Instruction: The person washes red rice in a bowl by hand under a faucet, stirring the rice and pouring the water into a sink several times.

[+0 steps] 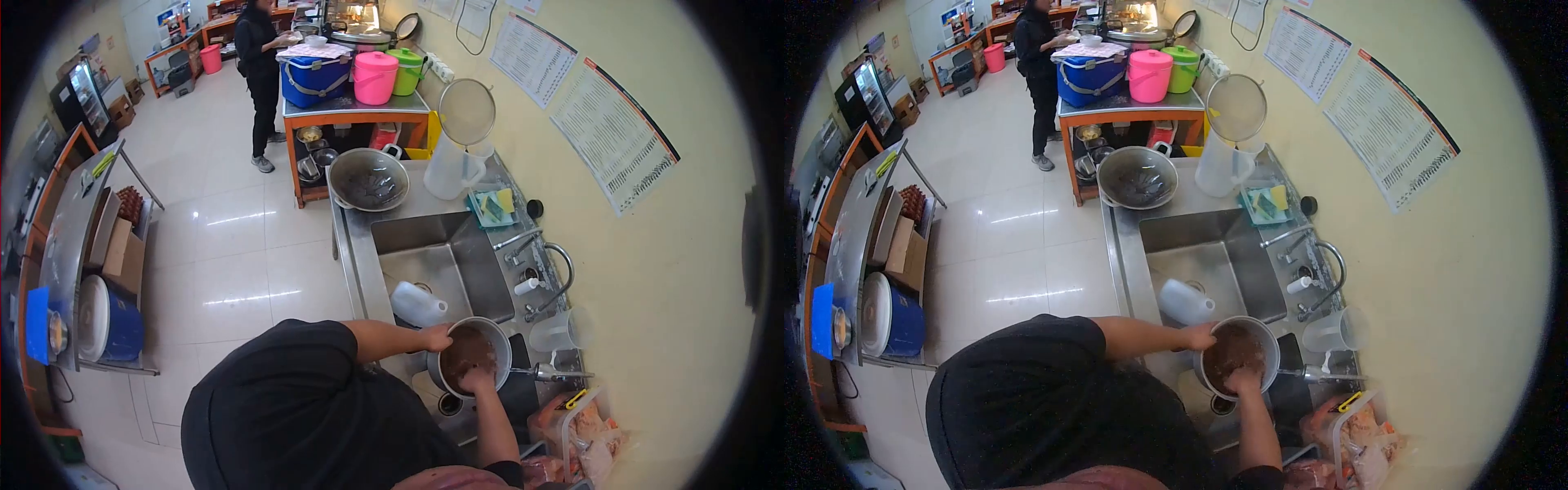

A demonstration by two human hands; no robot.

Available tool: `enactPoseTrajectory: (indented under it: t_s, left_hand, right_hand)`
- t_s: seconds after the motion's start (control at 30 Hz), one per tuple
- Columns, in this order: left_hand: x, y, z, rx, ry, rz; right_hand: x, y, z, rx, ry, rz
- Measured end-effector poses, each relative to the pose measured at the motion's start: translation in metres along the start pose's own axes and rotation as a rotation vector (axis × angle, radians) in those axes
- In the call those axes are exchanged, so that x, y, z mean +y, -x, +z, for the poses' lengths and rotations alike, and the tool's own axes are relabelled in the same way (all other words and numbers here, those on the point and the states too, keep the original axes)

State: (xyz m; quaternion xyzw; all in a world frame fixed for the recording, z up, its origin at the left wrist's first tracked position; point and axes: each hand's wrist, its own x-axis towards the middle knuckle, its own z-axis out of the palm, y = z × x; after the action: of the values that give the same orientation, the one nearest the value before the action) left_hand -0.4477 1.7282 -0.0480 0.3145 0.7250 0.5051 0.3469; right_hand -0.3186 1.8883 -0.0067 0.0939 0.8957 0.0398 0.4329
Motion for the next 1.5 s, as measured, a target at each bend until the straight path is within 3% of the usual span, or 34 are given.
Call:
enactPoseTrajectory:
  t_s: [0.1, 0.2, 0.3, 0.5, 0.6, 0.7, 0.8, 0.9, 1.0, 1.1, 1.23, 1.3, 1.33, 1.37, 1.4, 1.47, 1.5]
  left_hand:
    - [-0.003, -0.006, -0.002, -0.039, 0.043, 0.023]
    - [0.011, -0.002, -0.01, -0.079, 0.012, -0.07]
    - [0.017, 0.007, -0.008, -0.055, -0.008, -0.134]
    - [-0.018, -0.012, 0.009, 0.069, -0.011, 0.034]
    - [-0.028, -0.017, 0.012, 0.045, -0.044, 0.002]
    - [0.029, 0.013, -0.012, -0.027, -0.01, -0.179]
    - [0.006, 0.0, -0.003, 0.024, -0.05, -0.032]
    - [0.028, 0.006, -0.018, -0.142, 0.031, -0.212]
    - [-0.022, -0.019, 0.005, -0.034, -0.058, -0.026]
    - [0.006, 0.0, -0.005, -0.009, -0.039, -0.043]
    - [0.027, 0.012, -0.013, -0.004, -0.09, -0.136]
    - [0.029, 0.015, -0.011, 0.034, -0.092, -0.17]
    - [0.029, 0.013, -0.008, 0.083, -0.274, -0.193]
    - [-0.039, -0.03, 0.017, 0.053, -0.384, -0.207]
    - [-0.02, -0.043, 0.001, -0.72, -0.925, -0.053]
    - [-0.034, -0.027, 0.004, -0.301, -0.682, -0.07]
    - [-0.03, -0.028, 0.004, -0.106, -0.32, -0.35]
  right_hand:
    - [0.015, -0.031, 0.036, 0.492, -0.189, 0.149]
    - [0.012, -0.064, 0.02, 0.473, -0.737, 0.14]
    - [0.001, -0.074, 0.007, 0.416, -1.056, 0.118]
    - [-0.03, -0.076, 0.027, 0.356, -1.413, -0.284]
    - [-0.007, -0.086, 0.058, 0.095, -0.951, -0.283]
    - [-0.005, -0.021, 0.02, -0.105, -0.567, -0.239]
    - [0.003, 0.01, -0.006, -0.078, -0.061, -0.038]
    - [0.021, -0.01, -0.001, 0.099, 0.035, 0.042]
    - [0.037, -0.091, 0.048, 0.62, -0.511, 0.032]
    - [0.009, -0.083, 0.012, 0.486, -1.011, -0.002]
    - [-0.015, -0.08, 0.015, 0.307, -1.341, -0.144]
    - [-0.016, -0.087, 0.034, 0.245, -1.28, -0.277]
    - [-0.014, -0.095, 0.046, 0.213, -1.168, -0.344]
    - [-0.008, -0.106, 0.063, 0.221, -1.051, -0.419]
    - [-0.002, -0.07, 0.068, 0.112, -0.891, -0.354]
    - [-0.001, -0.031, 0.038, 0.11, -0.507, -0.226]
    - [0.002, -0.017, 0.034, 0.155, -0.336, -0.135]
